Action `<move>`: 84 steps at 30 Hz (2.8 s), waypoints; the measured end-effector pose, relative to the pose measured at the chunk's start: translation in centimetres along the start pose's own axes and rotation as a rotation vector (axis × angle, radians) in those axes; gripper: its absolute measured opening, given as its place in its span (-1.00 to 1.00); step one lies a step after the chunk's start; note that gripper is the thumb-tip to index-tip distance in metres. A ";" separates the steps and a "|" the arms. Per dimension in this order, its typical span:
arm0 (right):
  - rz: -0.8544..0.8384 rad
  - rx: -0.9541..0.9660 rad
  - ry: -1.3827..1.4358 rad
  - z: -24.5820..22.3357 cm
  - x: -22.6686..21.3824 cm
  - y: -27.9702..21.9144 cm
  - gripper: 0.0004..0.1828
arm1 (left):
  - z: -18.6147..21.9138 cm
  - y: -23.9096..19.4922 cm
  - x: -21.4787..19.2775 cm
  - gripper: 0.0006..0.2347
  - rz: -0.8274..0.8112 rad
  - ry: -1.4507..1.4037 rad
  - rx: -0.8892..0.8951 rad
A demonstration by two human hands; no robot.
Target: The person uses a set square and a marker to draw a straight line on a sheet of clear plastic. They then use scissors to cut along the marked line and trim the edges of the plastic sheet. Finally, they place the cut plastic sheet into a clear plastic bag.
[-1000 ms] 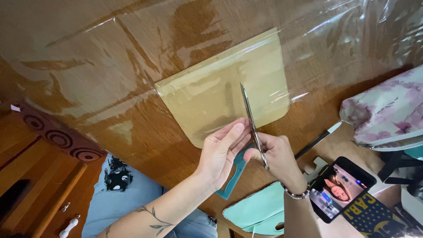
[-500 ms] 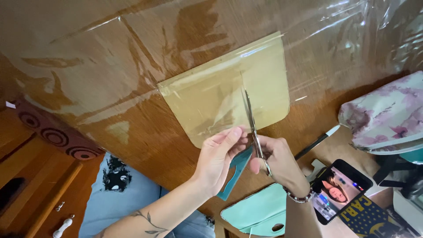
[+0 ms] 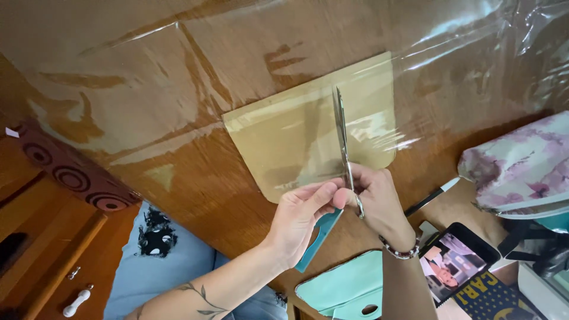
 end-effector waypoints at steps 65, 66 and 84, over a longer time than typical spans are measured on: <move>-0.025 0.029 -0.015 -3.0 -0.7 4.5 -0.26 | 22.6 -8.2 3.1 -0.73 0.126 1.205 1.742; -0.030 -0.002 -0.016 -3.7 -0.8 4.7 -0.18 | 23.5 -7.5 3.1 -0.62 0.200 1.313 1.755; -0.043 -0.004 -0.073 -7.1 -1.4 8.4 -0.13 | 23.1 -3.8 2.0 -0.42 0.292 1.644 1.750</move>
Point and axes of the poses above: each hand's wrist, its own y-axis towards the middle knuckle, its own x-axis out of the palm, z = x × y, the point moved 10 cm from there along y, towards the middle knuckle, and after that the axes turned 12 degrees about z, right-handed, at the moved point
